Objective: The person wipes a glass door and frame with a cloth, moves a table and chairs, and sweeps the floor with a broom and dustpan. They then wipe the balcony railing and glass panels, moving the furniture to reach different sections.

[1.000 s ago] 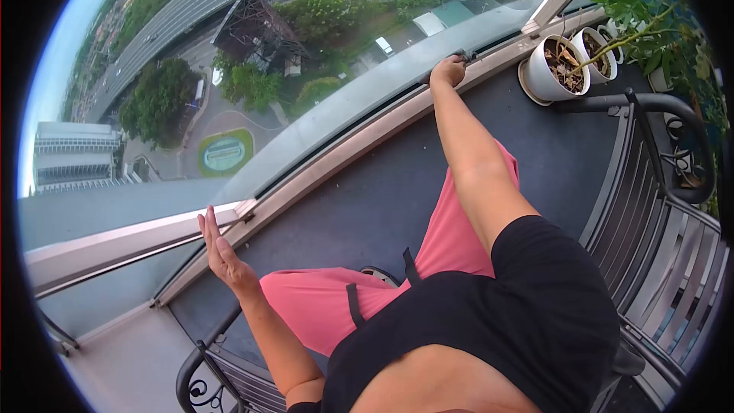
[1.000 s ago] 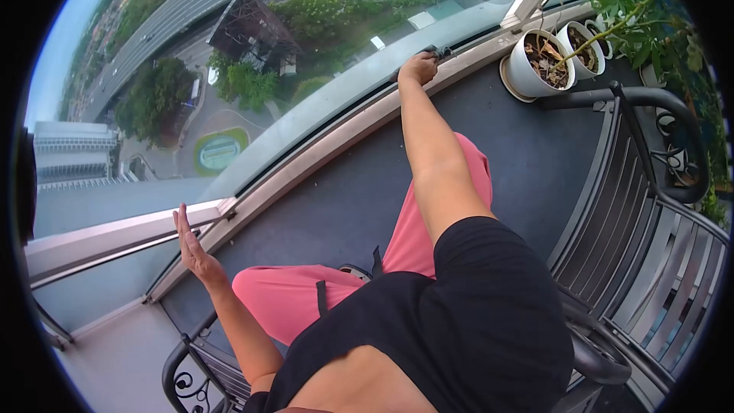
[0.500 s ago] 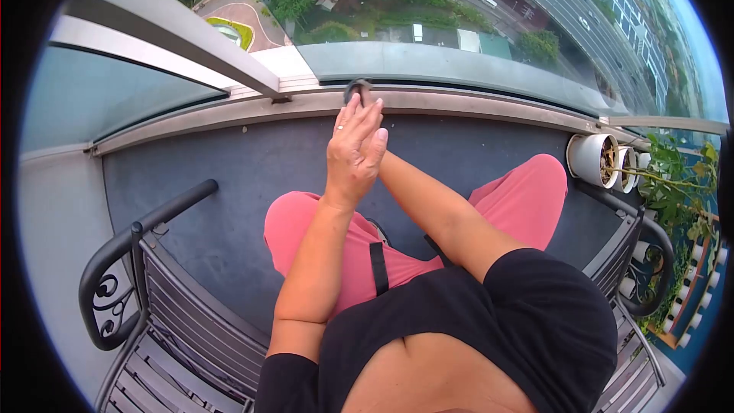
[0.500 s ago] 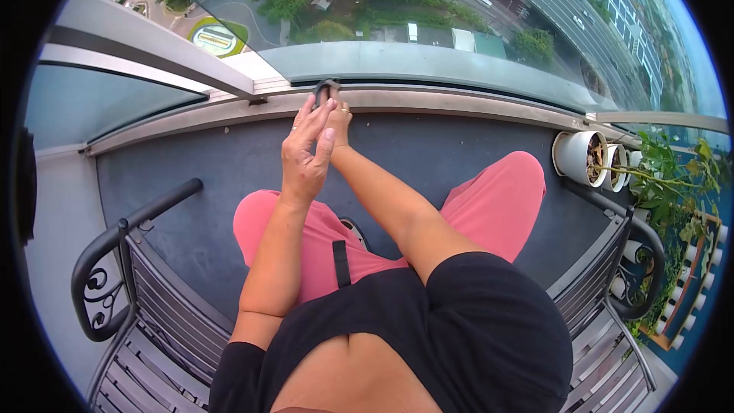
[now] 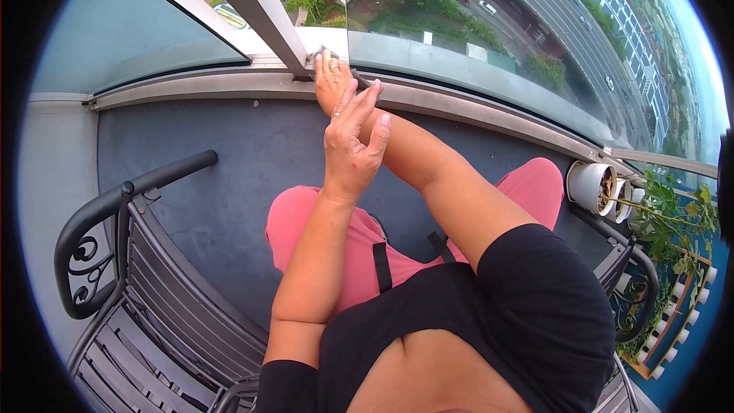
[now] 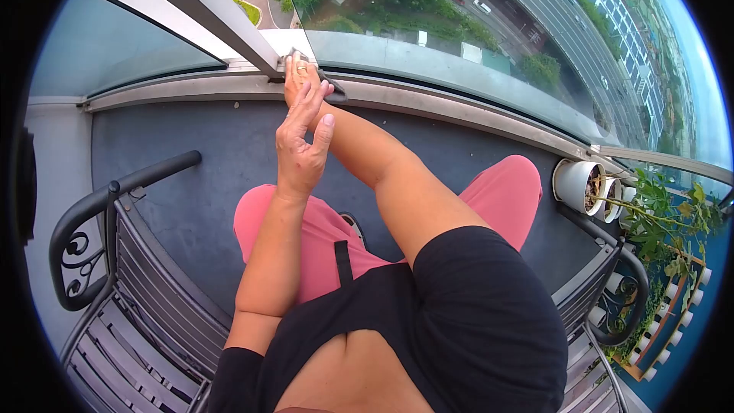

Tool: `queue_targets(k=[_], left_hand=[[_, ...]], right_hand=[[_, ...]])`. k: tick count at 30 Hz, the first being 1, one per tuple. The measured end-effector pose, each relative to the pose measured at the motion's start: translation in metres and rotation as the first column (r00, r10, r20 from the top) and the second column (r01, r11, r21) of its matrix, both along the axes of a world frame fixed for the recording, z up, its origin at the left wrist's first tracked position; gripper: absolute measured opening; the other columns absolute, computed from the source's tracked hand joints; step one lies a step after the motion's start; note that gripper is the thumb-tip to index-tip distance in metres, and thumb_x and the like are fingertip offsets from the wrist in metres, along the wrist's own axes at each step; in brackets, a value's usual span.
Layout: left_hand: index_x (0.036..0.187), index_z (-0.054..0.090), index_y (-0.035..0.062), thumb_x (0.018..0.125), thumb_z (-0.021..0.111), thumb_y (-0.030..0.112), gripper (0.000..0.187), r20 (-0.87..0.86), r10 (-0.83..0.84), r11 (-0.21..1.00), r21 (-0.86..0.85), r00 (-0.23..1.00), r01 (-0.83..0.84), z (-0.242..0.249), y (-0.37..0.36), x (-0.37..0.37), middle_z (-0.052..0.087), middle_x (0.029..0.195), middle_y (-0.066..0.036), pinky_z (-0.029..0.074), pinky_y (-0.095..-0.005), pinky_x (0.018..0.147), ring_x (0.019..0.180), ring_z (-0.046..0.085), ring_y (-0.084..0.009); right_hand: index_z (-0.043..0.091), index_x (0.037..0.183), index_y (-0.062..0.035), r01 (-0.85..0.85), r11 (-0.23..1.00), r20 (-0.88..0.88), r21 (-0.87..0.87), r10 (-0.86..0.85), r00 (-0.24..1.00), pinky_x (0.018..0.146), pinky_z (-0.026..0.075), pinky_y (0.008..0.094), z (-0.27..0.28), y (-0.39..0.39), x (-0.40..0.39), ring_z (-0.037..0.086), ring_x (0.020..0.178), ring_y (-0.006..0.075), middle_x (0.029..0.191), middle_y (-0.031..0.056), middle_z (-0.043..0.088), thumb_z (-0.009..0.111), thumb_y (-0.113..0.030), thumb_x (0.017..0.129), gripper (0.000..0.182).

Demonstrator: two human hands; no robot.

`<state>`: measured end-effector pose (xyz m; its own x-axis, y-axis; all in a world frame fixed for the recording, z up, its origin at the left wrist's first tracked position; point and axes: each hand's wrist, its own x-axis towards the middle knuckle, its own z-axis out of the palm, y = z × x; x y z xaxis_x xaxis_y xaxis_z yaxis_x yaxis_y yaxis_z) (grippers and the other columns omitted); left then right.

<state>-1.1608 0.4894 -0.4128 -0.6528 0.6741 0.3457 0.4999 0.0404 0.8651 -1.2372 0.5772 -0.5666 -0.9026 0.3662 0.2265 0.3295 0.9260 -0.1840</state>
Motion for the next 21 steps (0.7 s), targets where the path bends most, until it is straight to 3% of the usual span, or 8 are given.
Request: queue_targets(k=[7,9,10,11,13,14,17,21], left_hand=[[0.12,0.054,0.001,0.085,0.053,0.011,0.037,-0.055,0.027,0.999,-0.015,0.998,-0.028,-0.016,0.015,-0.006,0.058,0.118,-0.013,0.029,-0.0363,0.103,0.125,0.04,-0.0318],[0.121,0.054,0.0012,0.086,0.052,0.012,0.037,0.002,0.036,0.999,-0.04,0.999,-0.036,-0.018,0.02,-0.004,0.058,0.118,-0.013,0.029,-0.0359,0.103,0.125,0.04,-0.0301],[0.122,0.053,0.0014,0.086,0.052,0.012,0.037,0.009,0.03,0.998,-0.051,1.0,-0.03,-0.02,0.022,-0.003,0.058,0.118,-0.013,0.029,-0.0358,0.103,0.125,0.04,-0.029],[0.122,0.054,0.0018,0.086,0.052,0.012,0.037,0.014,0.022,0.997,-0.076,1.0,-0.02,-0.022,0.025,-0.002,0.059,0.117,-0.013,0.03,-0.0358,0.103,0.125,0.04,-0.0292],[0.123,0.052,0.001,0.087,0.05,0.012,0.037,0.024,0.017,0.988,-0.152,1.0,-0.013,-0.024,0.032,-0.001,0.059,0.117,-0.013,0.028,-0.0351,0.103,0.126,0.04,-0.0282],[0.121,0.054,0.0016,0.086,0.052,0.012,0.037,0.032,0.024,0.99,-0.142,0.999,-0.019,-0.026,0.038,-0.001,0.059,0.116,-0.013,0.03,-0.0357,0.102,0.125,0.04,-0.03],[0.122,0.053,0.0017,0.087,0.05,0.011,0.037,0.038,0.012,0.984,-0.18,0.999,-0.005,-0.034,0.058,0.003,0.06,0.116,-0.011,0.028,-0.036,0.103,0.126,0.039,-0.0309],[0.122,0.053,0.0013,0.088,0.049,0.012,0.036,-0.045,-0.047,0.949,-0.314,0.998,0.03,-0.045,0.084,0.016,0.059,0.117,-0.012,0.028,-0.0363,0.103,0.127,0.038,-0.0307]], right_hand=[[0.041,0.13,-0.0029,-0.181,0.973,0.102,0.145,0.167,0.981,0.087,0.037,0.0347,0.017,0.013,0.042,0.045,0.11,0.0228,0.132,0.0132,0.041,0.047,-0.018,0.083,0.05],[0.04,0.13,-0.0034,-0.241,0.964,0.16,0.117,0.221,0.962,0.086,0.037,0.0337,0.02,0.028,0.051,0.045,0.11,0.0217,0.133,0.0127,0.041,0.047,-0.019,0.084,0.05],[0.04,0.13,-0.0005,-0.262,0.963,0.202,0.068,0.243,0.949,0.085,0.037,0.0323,0.021,0.04,0.059,0.046,0.107,0.0215,0.136,0.0131,0.038,0.041,-0.021,0.083,0.051],[0.038,0.131,-0.0016,-0.342,0.932,0.168,0.117,0.321,0.932,0.086,0.036,0.0314,0.009,0.056,0.072,0.046,0.106,0.0205,0.139,0.0103,0.035,0.042,-0.021,0.083,0.052],[0.037,0.133,-0.0042,-0.305,0.901,0.166,0.308,0.265,0.95,0.084,0.036,0.0305,-0.008,0.081,0.114,0.046,0.102,0.0181,0.143,0.0073,0.03,0.042,-0.02,0.083,0.052],[0.033,0.137,-0.0059,-0.372,0.889,0.341,0.267,0.274,0.899,0.086,0.035,0.03,0.008,0.104,0.142,0.045,0.108,0.0145,0.145,0.0055,0.027,0.037,-0.014,0.086,0.051],[0.031,0.138,-0.0091,-0.431,0.858,0.41,0.279,0.3,0.861,0.085,0.035,0.0293,0.008,0.181,0.228,0.046,0.104,0.0137,0.146,0.0016,0.025,0.038,-0.013,0.086,0.053],[0.023,0.142,-0.0152,-0.359,0.909,0.507,0.213,0.211,0.836,0.085,0.036,0.0307,0.016,0.267,0.355,0.046,0.1,0.014,0.149,-0.004,0.019,0.039,-0.013,0.085,0.059]])
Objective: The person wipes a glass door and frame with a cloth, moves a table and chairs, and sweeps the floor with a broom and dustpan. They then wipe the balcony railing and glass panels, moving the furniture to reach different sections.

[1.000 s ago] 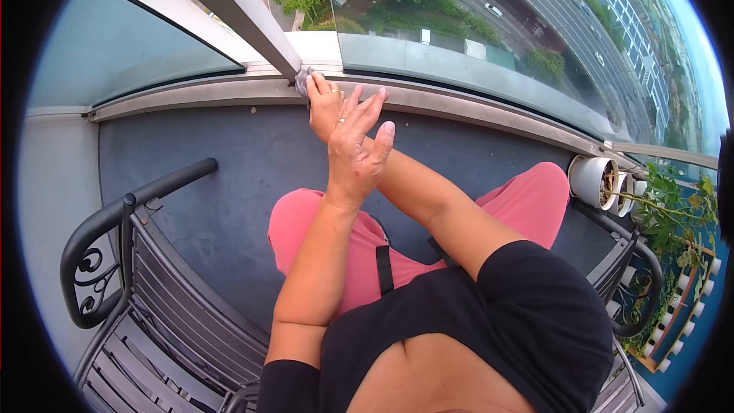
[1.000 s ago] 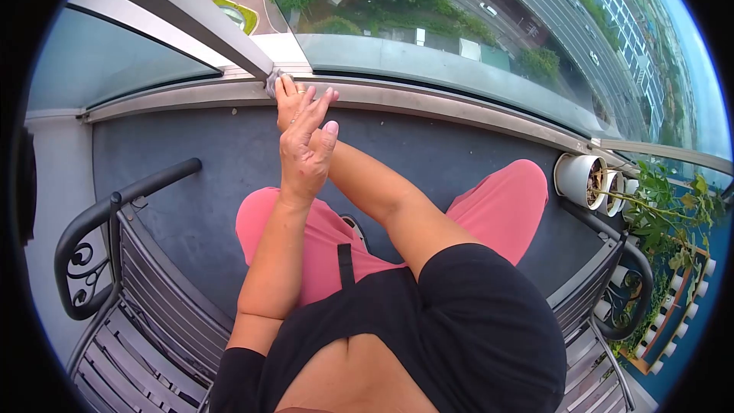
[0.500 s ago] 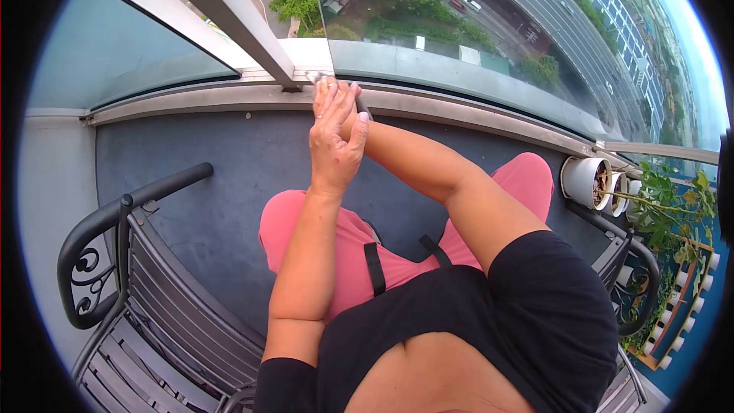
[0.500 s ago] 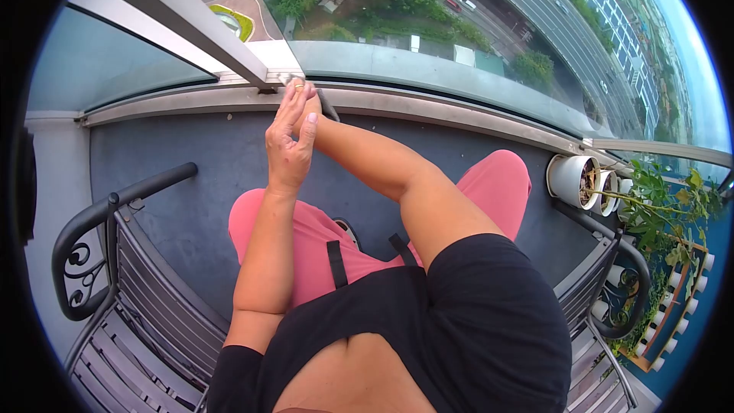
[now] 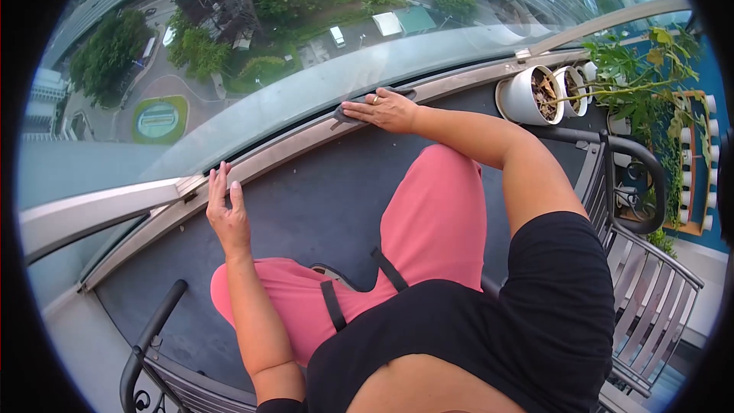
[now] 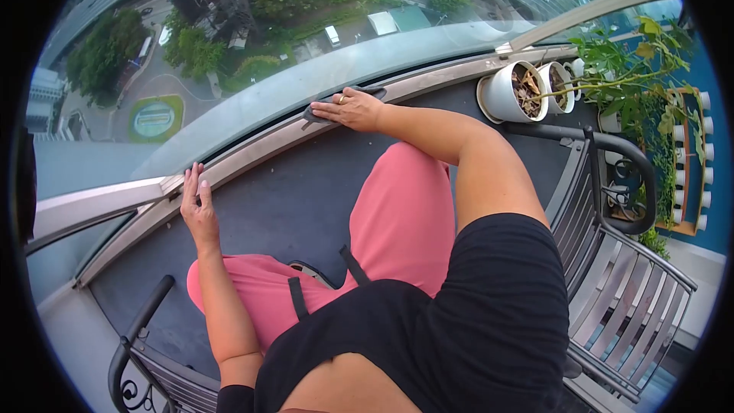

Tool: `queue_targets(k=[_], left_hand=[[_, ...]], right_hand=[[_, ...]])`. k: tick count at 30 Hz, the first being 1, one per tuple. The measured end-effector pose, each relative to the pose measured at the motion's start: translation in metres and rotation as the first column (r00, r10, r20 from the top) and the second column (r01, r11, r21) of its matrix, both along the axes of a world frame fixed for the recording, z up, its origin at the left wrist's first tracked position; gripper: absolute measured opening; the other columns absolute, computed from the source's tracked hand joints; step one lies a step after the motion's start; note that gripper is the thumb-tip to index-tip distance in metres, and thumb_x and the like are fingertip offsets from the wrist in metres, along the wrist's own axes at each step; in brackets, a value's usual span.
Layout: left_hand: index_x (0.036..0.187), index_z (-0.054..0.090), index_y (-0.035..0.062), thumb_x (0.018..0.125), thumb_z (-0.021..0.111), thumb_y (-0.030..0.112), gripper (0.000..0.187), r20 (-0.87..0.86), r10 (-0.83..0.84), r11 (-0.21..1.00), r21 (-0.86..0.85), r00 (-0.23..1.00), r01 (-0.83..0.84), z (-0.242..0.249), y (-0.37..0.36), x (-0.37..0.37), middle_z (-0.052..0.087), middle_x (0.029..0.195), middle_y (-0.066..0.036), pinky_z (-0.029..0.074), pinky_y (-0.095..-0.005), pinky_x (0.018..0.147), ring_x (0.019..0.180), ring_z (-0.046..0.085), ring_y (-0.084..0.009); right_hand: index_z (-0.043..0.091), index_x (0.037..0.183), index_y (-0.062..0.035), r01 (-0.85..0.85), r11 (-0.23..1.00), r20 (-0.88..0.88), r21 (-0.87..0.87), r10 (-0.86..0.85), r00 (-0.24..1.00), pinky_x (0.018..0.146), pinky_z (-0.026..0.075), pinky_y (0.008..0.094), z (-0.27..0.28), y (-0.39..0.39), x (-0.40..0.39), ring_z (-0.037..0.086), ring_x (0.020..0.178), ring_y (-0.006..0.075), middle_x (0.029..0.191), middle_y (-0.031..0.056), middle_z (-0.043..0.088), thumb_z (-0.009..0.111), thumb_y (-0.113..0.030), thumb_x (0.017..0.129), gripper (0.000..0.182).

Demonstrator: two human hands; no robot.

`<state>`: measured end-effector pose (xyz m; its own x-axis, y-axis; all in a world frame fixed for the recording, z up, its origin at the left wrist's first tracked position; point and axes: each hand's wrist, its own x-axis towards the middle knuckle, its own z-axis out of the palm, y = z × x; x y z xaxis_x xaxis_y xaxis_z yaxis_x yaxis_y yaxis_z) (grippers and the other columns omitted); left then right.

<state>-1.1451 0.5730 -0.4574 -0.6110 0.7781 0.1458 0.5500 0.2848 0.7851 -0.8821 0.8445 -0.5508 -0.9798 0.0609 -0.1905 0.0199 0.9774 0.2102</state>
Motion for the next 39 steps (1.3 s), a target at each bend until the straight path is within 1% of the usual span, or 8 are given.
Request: queue_targets(k=[6,10,14,16,19,27,33,39], left_hand=[[0.124,0.051,0.002,0.087,0.049,0.008,0.038,-0.185,-0.122,0.966,-0.249,0.975,0.073,-0.015,0.003,0.014,0.058,0.118,-0.013,0.028,-0.0385,0.103,0.127,0.037,-0.0323],[0.124,0.051,0.0024,0.086,0.049,0.007,0.038,-0.19,-0.161,0.936,-0.341,0.968,0.089,-0.02,-0.004,0.033,0.058,0.117,-0.013,0.029,-0.039,0.102,0.127,0.037,-0.0333],[0.123,0.052,0.0024,0.086,0.05,0.006,0.038,-0.209,-0.168,0.902,-0.427,0.964,0.065,-0.018,0.004,0.051,0.058,0.117,-0.013,0.03,-0.0391,0.101,0.127,0.038,-0.0337],[0.123,0.052,0.0023,0.086,0.05,0.006,0.037,-0.199,-0.162,0.884,-0.465,0.967,0.053,-0.017,0.005,0.065,0.059,0.116,-0.013,0.031,-0.0391,0.101,0.126,0.038,-0.0337],[0.122,0.053,0.002,0.086,0.05,0.006,0.036,-0.154,-0.154,0.87,-0.489,0.976,0.06,-0.026,0.001,0.076,0.059,0.116,-0.013,0.031,-0.0387,0.101,0.127,0.038,-0.0334],[0.122,0.052,0.0011,0.087,0.049,0.007,0.036,-0.052,-0.066,0.878,-0.477,0.996,0.033,-0.029,-0.012,0.088,0.059,0.116,-0.014,0.029,-0.0368,0.102,0.128,0.037,-0.0313],[0.123,0.052,0.0011,0.087,0.048,0.006,0.036,0.021,-0.11,0.903,-0.415,0.994,0.109,-0.036,-0.001,0.08,0.058,0.118,-0.014,0.029,-0.0373,0.102,0.127,0.037,-0.0312],[0.125,0.05,0.0013,0.085,0.05,0.004,0.04,0.161,-0.373,0.851,-0.333,0.914,0.406,0.012,0.036,0.107,0.058,0.117,-0.013,0.03,-0.0369,0.102,0.124,0.041,-0.0317]], right_hand=[[0.026,0.141,-0.0156,0.433,0.894,-0.078,0.117,-0.426,0.901,0.088,0.037,0.0352,-0.01,0.075,0.181,0.048,0.106,0.0204,0.148,-0.0026,0.022,0.043,-0.009,0.081,0.063],[0.036,0.136,-0.0126,0.903,0.417,-0.209,0.106,-0.878,0.43,0.089,0.039,0.0419,-0.031,0.135,0.285,0.049,0.111,0.0262,0.143,0.0026,0.032,0.043,-0.007,0.081,0.055],[0.046,0.127,-0.0095,0.977,0.045,-0.341,-0.207,-0.94,-0.029,0.092,0.038,0.0431,-0.01,0.199,0.321,0.047,0.113,0.0309,0.131,0.0074,0.046,0.046,-0.007,0.081,0.046],[0.047,0.124,-0.009,0.922,0.225,-0.685,-0.314,-0.726,-0.056,0.093,0.038,0.0432,-0.026,0.247,0.339,0.046,0.112,0.0343,0.126,0.0081,0.049,0.049,-0.008,0.08,0.044],[0.046,0.124,-0.0091,0.953,0.014,-0.353,-0.303,-0.93,-0.099,0.093,0.039,0.0417,-0.029,0.274,0.34,0.046,0.112,0.0347,0.13,0.006,0.045,0.048,-0.01,0.082,0.042],[0.04,0.133,-0.0102,0.915,-0.175,-0.368,-0.364,-0.875,-0.314,0.095,0.037,0.0425,-0.064,0.225,0.29,0.043,0.116,0.0359,0.14,0.0091,0.036,0.04,-0.017,0.088,0.045],[0.045,0.123,0.0044,0.972,-0.067,-0.391,-0.224,-0.908,-0.152,0.086,0.04,0.0374,-0.046,0.145,0.199,0.05,0.105,0.0287,0.128,0.0196,0.044,0.041,-0.015,0.085,0.042],[0.068,0.098,-0.0076,0.882,0.053,0.183,-0.469,-0.971,0.156,0.088,0.041,0.0409,0.026,0.049,0.066,0.051,0.109,0.0295,0.115,0.0144,0.056,0.049,-0.018,0.082,0.027]])
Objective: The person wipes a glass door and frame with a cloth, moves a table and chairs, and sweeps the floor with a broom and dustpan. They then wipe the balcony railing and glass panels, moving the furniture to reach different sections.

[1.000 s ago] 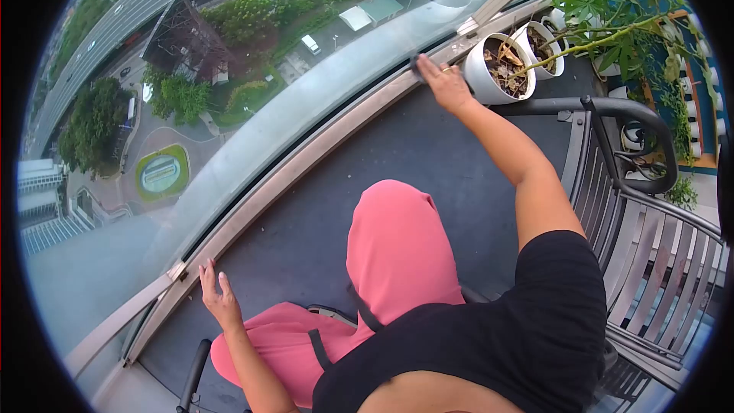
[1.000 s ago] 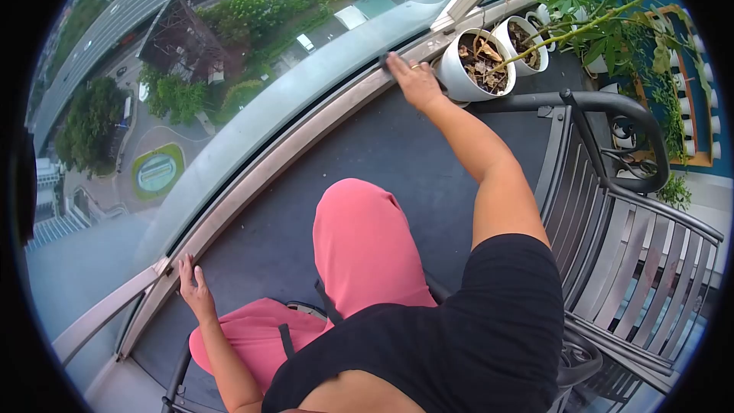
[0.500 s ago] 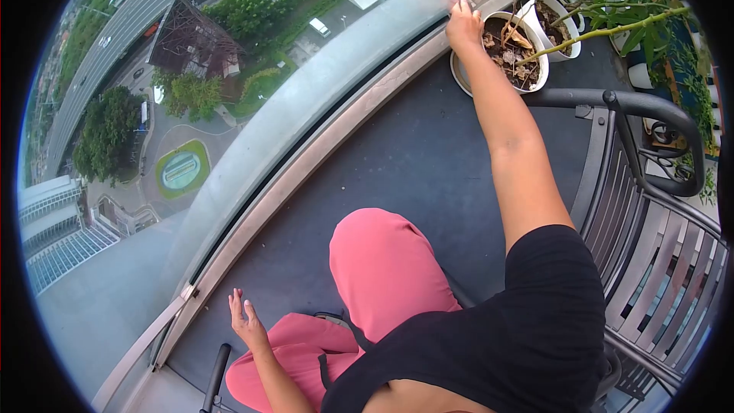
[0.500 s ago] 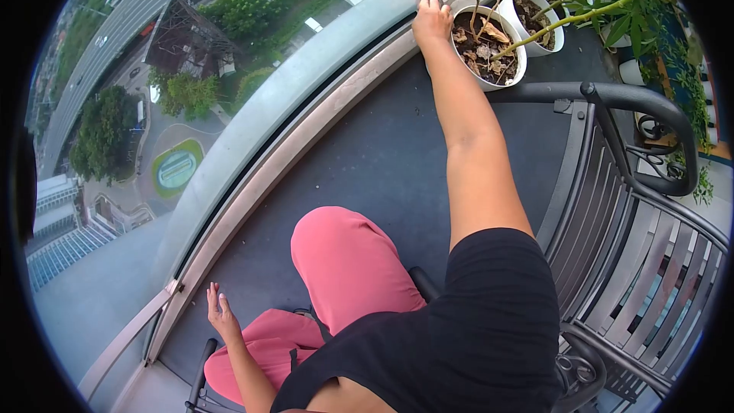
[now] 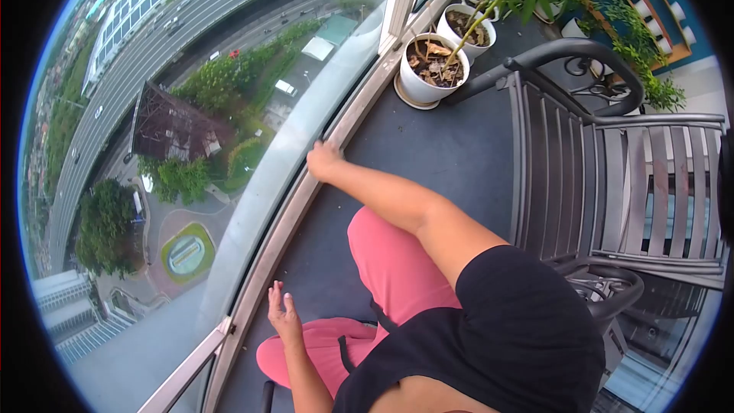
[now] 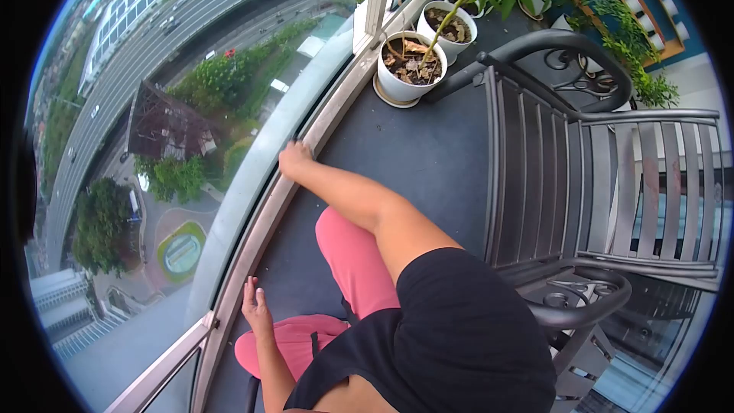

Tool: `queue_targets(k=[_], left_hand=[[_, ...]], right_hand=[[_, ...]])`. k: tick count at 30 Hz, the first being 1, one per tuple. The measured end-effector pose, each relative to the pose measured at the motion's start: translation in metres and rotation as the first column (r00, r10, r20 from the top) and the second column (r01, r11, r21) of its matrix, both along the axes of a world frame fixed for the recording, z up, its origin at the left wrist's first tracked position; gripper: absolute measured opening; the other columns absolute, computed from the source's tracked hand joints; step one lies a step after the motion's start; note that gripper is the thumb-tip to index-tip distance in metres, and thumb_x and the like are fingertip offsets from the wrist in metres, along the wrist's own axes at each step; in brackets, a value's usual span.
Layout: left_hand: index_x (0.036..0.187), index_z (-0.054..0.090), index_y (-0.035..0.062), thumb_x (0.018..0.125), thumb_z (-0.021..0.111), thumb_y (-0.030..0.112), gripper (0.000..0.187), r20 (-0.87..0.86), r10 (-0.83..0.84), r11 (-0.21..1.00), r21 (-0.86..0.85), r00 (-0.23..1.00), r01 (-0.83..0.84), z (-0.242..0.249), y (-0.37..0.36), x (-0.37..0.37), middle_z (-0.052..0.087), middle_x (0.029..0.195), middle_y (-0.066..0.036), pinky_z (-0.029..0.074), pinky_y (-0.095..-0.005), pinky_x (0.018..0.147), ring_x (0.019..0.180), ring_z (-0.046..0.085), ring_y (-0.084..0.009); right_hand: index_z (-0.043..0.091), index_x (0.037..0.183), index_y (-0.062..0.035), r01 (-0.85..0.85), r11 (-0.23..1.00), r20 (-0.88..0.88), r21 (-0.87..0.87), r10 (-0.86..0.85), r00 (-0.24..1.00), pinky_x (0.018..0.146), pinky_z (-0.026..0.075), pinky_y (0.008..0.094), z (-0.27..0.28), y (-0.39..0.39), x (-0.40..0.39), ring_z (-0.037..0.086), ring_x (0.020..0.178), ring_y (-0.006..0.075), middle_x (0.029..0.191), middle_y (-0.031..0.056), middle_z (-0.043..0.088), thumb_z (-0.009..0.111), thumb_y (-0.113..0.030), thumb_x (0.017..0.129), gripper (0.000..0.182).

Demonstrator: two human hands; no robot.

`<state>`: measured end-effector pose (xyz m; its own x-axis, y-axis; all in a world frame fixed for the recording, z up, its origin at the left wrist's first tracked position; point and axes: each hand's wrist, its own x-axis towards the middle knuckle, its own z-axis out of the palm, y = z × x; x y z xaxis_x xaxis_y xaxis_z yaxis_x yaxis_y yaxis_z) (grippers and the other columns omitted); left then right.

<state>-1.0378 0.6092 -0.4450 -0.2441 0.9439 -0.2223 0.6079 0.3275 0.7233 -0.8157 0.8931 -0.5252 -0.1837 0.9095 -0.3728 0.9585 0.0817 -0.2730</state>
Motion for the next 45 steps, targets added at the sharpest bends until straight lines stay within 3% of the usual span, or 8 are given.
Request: queue_targets(k=[1,2,3,9,13,25,29,45], left_hand=[[0.125,0.05,0.0016,0.085,0.05,0.004,0.04,0.037,-0.039,0.999,-0.011,0.999,0.04,0.027,0.004,0.013,0.058,0.116,-0.014,0.03,-0.0367,0.102,0.124,0.041,-0.0315],[0.127,0.048,0.0019,0.085,0.05,0.004,0.042,0.102,-0.049,0.998,-0.033,0.994,0.053,0.056,0.005,0.019,0.058,0.117,-0.014,0.03,-0.0361,0.102,0.123,0.042,-0.0304],[0.129,0.046,0.0022,0.085,0.05,0.004,0.043,0.167,-0.068,0.995,-0.058,0.984,0.079,0.085,0.007,0.025,0.058,0.117,-0.015,0.031,-0.0355,0.102,0.123,0.043,-0.0292],[0.143,0.019,0.0102,0.094,0.042,0.028,0.057,0.575,0.366,0.916,-0.36,0.732,-0.176,0.215,0.017,0.029,0.045,0.13,-0.015,0.039,-0.0366,0.092,0.116,0.046,-0.027],[0.142,0.021,0.0057,0.092,0.042,0.033,0.061,0.626,0.272,0.882,-0.466,0.731,0.071,0.285,0.024,0.041,0.046,0.125,-0.016,0.044,-0.0379,0.087,0.106,0.051,-0.0276],[0.142,0.022,0.0082,0.091,0.047,0.031,0.061,0.626,-0.216,0.663,-0.469,0.749,0.583,0.422,0.019,0.103,0.054,0.122,-0.009,0.042,-0.0354,0.087,0.106,0.053,-0.0228],[0.143,0.02,0.0095,0.091,0.048,0.035,0.064,0.584,-0.303,0.573,-0.52,0.753,0.634,0.413,0.011,0.103,0.052,0.125,-0.01,0.038,-0.0403,0.093,0.112,0.05,-0.0269],[0.138,0.03,0.003,0.087,0.053,0.021,0.059,0.43,-0.407,0.641,-0.494,0.806,0.587,0.424,-0.057,0.159,0.061,0.106,-0.008,0.043,-0.0282,0.084,0.088,0.055,-0.0158]], right_hand=[[0.068,0.096,-0.0052,-0.28,0.914,-0.14,-0.295,0.249,0.958,0.077,0.048,0.0424,-0.013,0.005,-0.025,0.058,0.099,0.0284,0.104,0.0139,0.062,0.054,-0.011,0.077,0.024],[0.069,0.092,-0.0048,-0.312,0.905,-0.623,-0.289,0.069,0.779,0.063,0.051,0.0365,-0.057,-0.005,-0.05,0.063,0.076,0.0251,0.082,0.0108,0.067,0.053,0.001,0.066,0.032],[0.068,0.096,-0.004,-0.304,0.787,-0.688,-0.537,-0.2,0.698,0.062,0.05,0.0346,0.06,-0.026,-0.052,0.06,0.075,0.0209,0.08,0.0079,0.066,0.053,0.002,0.066,0.034],[0.063,0.097,-0.0051,-0.547,0.351,-0.325,-0.76,-0.934,-0.147,0.072,0.051,0.0342,0.235,-0.1,-0.051,0.062,0.073,0.0193,0.086,0.0078,0.066,0.054,-0.03,0.084,0.03],[0.058,0.11,-0.0049,-0.689,0.268,-0.131,-0.673,-0.961,-0.245,0.086,0.047,0.0379,0.354,-0.166,0.023,0.061,0.094,0.022,0.109,0.0093,0.062,0.055,-0.056,0.081,0.059],[0.049,0.123,-0.0022,-0.12,0.356,-0.174,-0.927,-0.689,-0.704,0.096,0.041,0.0417,0.528,-0.413,0.241,0.055,0.109,0.0262,0.119,0.0132,0.056,0.058,-0.029,0.083,0.048],[0.046,0.126,-0.0036,0.26,0.244,-0.334,-0.934,-0.349,-0.875,0.097,0.039,0.0445,0.536,-0.52,0.248,0.052,0.112,0.0287,0.123,0.0129,0.054,0.054,-0.033,0.084,0.052],[0.046,0.127,-0.0048,0.371,0.126,-0.377,-0.92,-0.034,-0.925,0.102,0.034,0.0443,0.513,-0.655,0.321,0.048,0.117,0.0292,0.126,0.011,0.052,0.049,-0.041,0.087,0.054]])
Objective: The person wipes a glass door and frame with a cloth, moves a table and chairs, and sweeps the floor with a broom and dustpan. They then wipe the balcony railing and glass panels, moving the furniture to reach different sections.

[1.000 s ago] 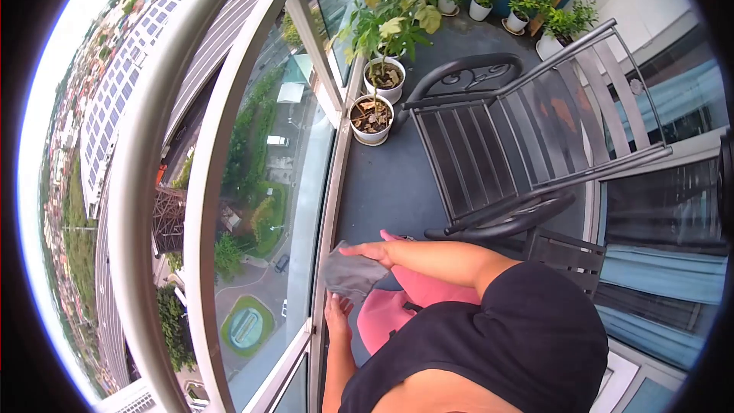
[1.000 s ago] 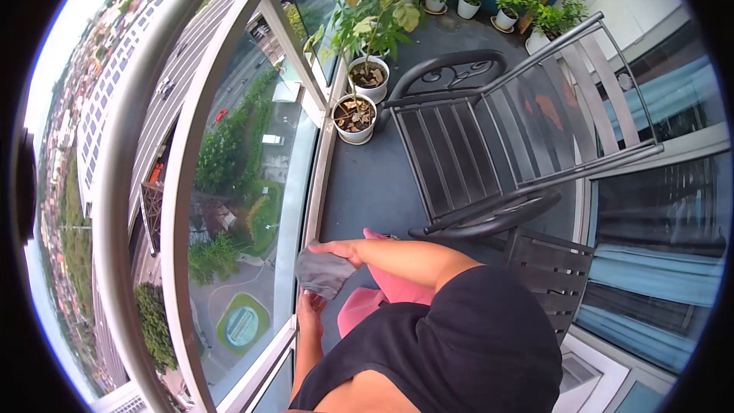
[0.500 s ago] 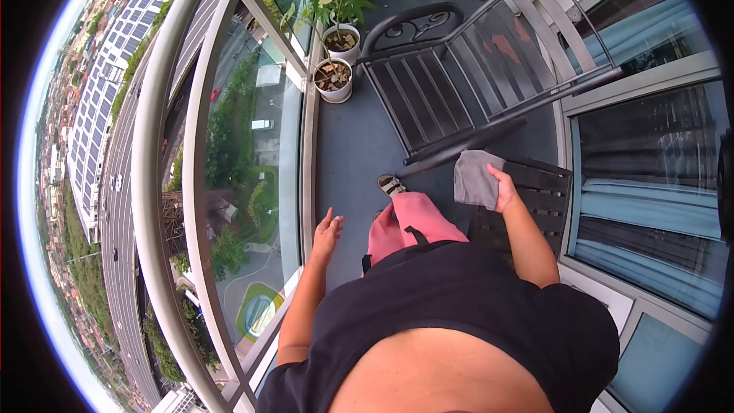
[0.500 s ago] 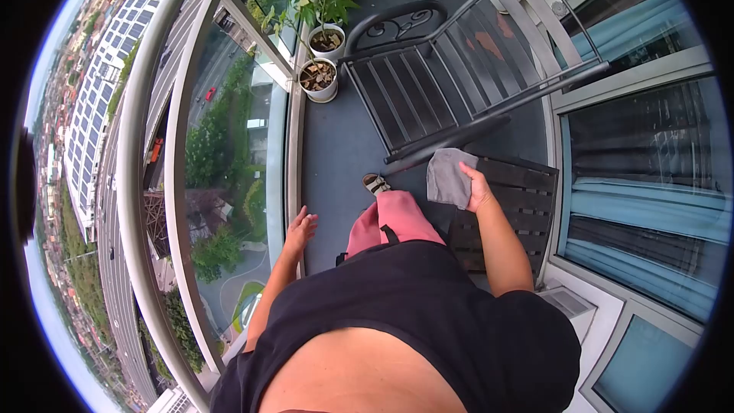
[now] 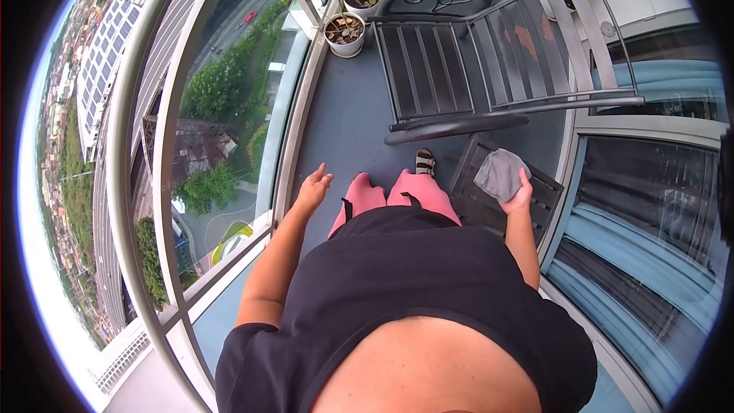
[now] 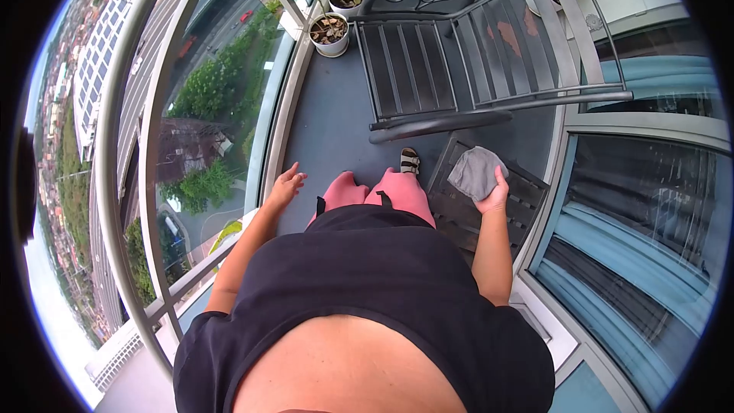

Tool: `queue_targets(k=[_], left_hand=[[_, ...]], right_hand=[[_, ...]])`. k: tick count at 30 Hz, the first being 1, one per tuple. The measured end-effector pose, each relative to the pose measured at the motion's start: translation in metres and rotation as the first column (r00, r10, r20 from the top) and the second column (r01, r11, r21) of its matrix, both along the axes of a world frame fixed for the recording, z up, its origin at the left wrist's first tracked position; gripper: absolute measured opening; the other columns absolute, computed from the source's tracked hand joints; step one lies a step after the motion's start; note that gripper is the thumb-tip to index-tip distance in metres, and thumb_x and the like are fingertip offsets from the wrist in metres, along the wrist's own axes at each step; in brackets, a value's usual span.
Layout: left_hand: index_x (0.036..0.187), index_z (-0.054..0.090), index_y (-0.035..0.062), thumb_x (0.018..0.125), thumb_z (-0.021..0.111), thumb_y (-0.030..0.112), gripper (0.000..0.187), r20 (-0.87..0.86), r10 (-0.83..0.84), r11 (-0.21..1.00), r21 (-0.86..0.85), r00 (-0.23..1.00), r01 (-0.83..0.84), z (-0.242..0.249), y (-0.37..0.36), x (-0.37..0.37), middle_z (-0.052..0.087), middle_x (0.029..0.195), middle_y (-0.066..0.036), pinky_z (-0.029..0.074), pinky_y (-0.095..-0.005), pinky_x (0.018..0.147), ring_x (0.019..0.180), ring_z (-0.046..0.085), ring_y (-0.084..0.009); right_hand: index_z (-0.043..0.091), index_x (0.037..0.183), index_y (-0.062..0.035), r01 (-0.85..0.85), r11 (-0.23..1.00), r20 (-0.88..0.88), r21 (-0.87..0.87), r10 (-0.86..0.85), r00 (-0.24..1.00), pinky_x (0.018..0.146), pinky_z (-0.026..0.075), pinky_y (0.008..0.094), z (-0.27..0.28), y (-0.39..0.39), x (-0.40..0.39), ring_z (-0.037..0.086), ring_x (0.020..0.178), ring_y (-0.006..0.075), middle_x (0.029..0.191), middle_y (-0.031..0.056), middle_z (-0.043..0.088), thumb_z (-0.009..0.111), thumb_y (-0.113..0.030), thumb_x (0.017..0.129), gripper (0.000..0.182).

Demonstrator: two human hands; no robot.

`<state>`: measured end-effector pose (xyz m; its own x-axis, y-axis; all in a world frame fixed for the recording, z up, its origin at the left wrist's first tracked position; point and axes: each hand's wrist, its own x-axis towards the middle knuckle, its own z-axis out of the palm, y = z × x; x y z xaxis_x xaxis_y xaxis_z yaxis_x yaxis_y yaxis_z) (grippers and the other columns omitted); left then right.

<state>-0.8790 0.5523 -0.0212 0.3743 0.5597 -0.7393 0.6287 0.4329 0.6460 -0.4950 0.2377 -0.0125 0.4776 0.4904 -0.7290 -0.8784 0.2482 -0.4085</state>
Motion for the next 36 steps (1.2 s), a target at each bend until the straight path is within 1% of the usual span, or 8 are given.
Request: queue_targets(k=[5,12,15,21,26,28,34,36], left_hand=[[0.137,0.033,0.0039,0.086,0.055,0.025,0.059,-0.118,0.026,0.999,0.036,0.993,-0.022,-0.003,-0.027,0.044,0.062,0.107,-0.011,0.043,-0.0284,0.085,0.092,0.057,-0.017],[0.135,0.036,0.0064,0.087,0.052,0.024,0.054,-0.143,-0.253,0.927,0.245,0.957,0.282,0.003,-0.043,0.086,0.061,0.111,-0.015,0.041,-0.0301,0.09,0.104,0.058,-0.0236],[0.136,0.035,0.004,0.088,0.052,0.022,0.054,-0.236,-0.283,0.916,0.219,0.93,0.335,0.023,-0.036,0.098,0.061,0.111,-0.015,0.042,-0.0292,0.089,0.102,0.059,-0.0213],[0.136,0.034,0.0049,0.088,0.054,0.019,0.054,-0.257,-0.422,0.878,0.12,0.869,0.462,0.014,-0.01,0.132,0.059,0.115,-0.016,0.043,-0.0281,0.089,0.103,0.058,-0.0207],[0.138,0.032,0.0049,0.089,0.053,0.019,0.055,-0.175,-0.616,0.776,0.032,0.768,0.63,0.006,0.023,0.193,0.059,0.116,-0.014,0.043,-0.0286,0.088,0.104,0.057,-0.019],[0.137,0.033,0.0038,0.089,0.052,0.022,0.054,-0.158,-0.636,0.771,-0.103,0.755,0.628,0.0,0.025,0.22,0.06,0.113,-0.009,0.045,-0.0264,0.076,0.094,0.056,-0.0148],[0.141,0.023,0.0071,0.086,0.057,0.033,0.069,-0.027,-0.966,0.249,-0.377,0.258,0.892,-0.089,-0.004,0.263,0.053,0.124,-0.007,0.042,-0.034,0.084,0.106,0.051,-0.0205],[0.144,0.011,0.0083,0.082,0.062,0.039,0.086,-0.028,-0.975,0.205,-0.509,0.222,0.836,-0.102,-0.041,0.279,0.039,0.137,-0.009,0.036,-0.0393,0.094,0.122,0.04,-0.0246]], right_hand=[[0.044,0.128,-0.0055,-0.05,0.996,0.018,0.074,0.049,0.999,0.102,0.033,0.0443,-0.004,-0.022,0.074,0.046,0.119,0.0289,0.128,0.0109,0.05,0.047,-0.044,0.087,0.056],[0.044,0.128,-0.0031,0.022,0.993,0.007,0.116,-0.023,1.0,0.103,0.032,0.045,-0.035,-0.053,0.139,0.045,0.119,0.0306,0.128,0.0129,0.049,0.046,-0.042,0.089,0.055],[0.05,0.122,-0.0061,0.09,0.993,-0.028,0.078,-0.088,0.996,0.098,0.038,0.0418,-0.052,-0.058,0.148,0.051,0.113,0.0274,0.121,0.009,0.055,0.052,-0.042,0.086,0.051],[0.05,0.121,-0.0019,0.054,0.995,-0.021,0.081,-0.053,0.998,0.095,0.042,0.043,-0.022,-0.042,0.13,0.054,0.108,0.0277,0.12,0.0141,0.055,0.055,-0.04,0.084,0.053],[0.053,0.118,-0.0019,0.249,0.968,-0.066,0.019,-0.247,0.967,0.092,0.044,0.0405,-0.048,-0.057,0.059,0.057,0.104,0.0262,0.114,0.0125,0.059,0.056,-0.039,0.083,0.051],[0.052,0.119,-0.0021,0.357,0.934,-0.129,0.013,-0.352,0.927,0.093,0.044,0.0407,-0.034,-0.057,0.011,0.056,0.105,0.0261,0.115,0.0125,0.058,0.056,-0.038,0.084,0.05],[0.046,0.124,-0.0021,0.78,0.625,-0.152,-0.041,-0.775,0.613,0.093,0.043,0.043,0.009,-0.033,-0.206,0.055,0.107,0.0276,0.12,0.0132,0.055,0.054,-0.036,0.086,0.051],[0.045,0.125,-0.0023,0.868,0.478,-0.17,-0.135,-0.874,0.455,0.093,0.043,0.0436,0.011,-0.021,-0.29,0.055,0.108,0.0284,0.12,0.0137,0.055,0.054,-0.037,0.086,0.053]])
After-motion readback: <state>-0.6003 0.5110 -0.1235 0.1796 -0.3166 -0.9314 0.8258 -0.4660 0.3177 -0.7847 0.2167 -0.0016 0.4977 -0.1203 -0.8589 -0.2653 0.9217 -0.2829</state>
